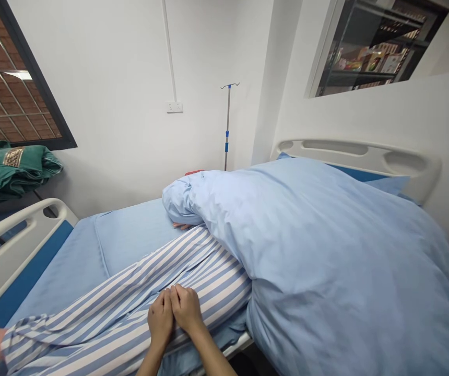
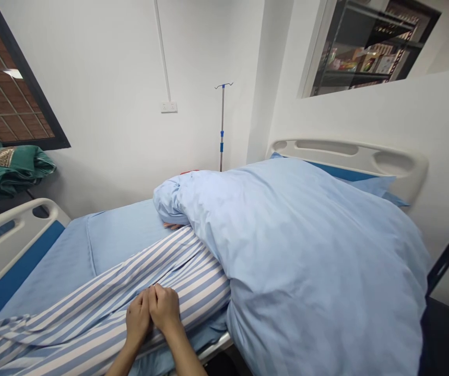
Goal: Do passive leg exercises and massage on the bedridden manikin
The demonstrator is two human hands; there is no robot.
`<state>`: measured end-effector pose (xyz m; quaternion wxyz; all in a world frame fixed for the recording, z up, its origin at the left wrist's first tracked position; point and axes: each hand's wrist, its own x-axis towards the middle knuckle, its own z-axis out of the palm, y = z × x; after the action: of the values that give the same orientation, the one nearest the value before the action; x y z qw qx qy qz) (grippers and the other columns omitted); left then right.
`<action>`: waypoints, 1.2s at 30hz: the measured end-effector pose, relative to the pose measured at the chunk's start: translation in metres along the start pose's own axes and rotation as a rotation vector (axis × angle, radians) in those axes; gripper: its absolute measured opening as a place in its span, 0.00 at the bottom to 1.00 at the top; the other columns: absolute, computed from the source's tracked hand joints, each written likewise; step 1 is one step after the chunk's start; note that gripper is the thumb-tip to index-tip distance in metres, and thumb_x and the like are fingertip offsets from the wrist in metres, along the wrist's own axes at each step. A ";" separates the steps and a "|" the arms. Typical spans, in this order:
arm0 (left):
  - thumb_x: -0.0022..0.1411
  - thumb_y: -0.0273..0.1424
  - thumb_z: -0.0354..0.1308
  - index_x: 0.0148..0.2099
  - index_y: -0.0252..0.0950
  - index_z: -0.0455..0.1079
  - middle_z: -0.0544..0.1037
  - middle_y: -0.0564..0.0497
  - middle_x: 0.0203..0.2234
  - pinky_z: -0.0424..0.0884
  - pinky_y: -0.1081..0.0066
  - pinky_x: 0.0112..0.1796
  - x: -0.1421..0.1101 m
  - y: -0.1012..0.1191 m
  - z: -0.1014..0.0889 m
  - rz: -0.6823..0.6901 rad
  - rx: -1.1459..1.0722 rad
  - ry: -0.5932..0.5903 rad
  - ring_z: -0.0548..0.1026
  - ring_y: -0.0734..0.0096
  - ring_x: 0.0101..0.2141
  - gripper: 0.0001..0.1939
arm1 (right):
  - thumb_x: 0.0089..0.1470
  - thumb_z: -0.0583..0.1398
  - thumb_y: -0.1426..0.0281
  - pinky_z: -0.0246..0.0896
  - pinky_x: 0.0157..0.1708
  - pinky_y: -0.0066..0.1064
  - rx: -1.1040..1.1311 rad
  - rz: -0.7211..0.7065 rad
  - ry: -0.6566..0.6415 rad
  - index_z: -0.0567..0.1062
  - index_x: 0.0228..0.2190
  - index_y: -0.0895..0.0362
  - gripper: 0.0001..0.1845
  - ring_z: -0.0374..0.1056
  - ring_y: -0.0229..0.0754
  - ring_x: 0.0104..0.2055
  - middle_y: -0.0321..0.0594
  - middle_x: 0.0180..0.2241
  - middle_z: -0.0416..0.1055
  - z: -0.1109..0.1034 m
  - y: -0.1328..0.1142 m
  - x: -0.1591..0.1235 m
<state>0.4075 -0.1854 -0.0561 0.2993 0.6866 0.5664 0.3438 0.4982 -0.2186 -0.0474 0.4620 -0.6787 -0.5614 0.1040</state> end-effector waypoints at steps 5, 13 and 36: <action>0.59 0.44 0.41 0.22 0.37 0.63 0.72 0.51 0.18 0.59 0.72 0.28 0.003 0.020 0.014 0.000 -0.185 0.016 0.67 0.69 0.24 0.21 | 0.60 0.44 0.63 0.45 0.24 0.27 0.252 0.095 0.069 0.64 0.19 0.56 0.22 0.59 0.35 0.23 0.35 0.18 0.64 0.004 0.007 0.003; 0.59 0.40 0.41 0.26 0.38 0.66 0.75 0.48 0.23 0.58 0.71 0.29 -0.004 0.021 0.034 0.033 -0.013 -0.001 0.70 0.68 0.26 0.18 | 0.59 0.44 0.62 0.43 0.24 0.28 0.138 0.063 0.018 0.66 0.19 0.56 0.22 0.56 0.35 0.21 0.35 0.17 0.64 -0.028 0.008 0.016; 0.61 0.39 0.40 0.26 0.38 0.64 0.73 0.50 0.22 0.57 0.73 0.29 0.001 0.058 0.073 0.050 -0.112 -0.066 0.67 0.71 0.26 0.18 | 0.59 0.45 0.63 0.43 0.24 0.28 0.119 0.073 0.090 0.65 0.18 0.56 0.22 0.57 0.36 0.22 0.36 0.18 0.65 -0.060 0.035 0.030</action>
<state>0.5002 -0.1962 -0.0519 0.3469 0.6938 0.5187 0.3596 0.5720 -0.2216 -0.0292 0.5220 -0.6741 -0.5078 0.1232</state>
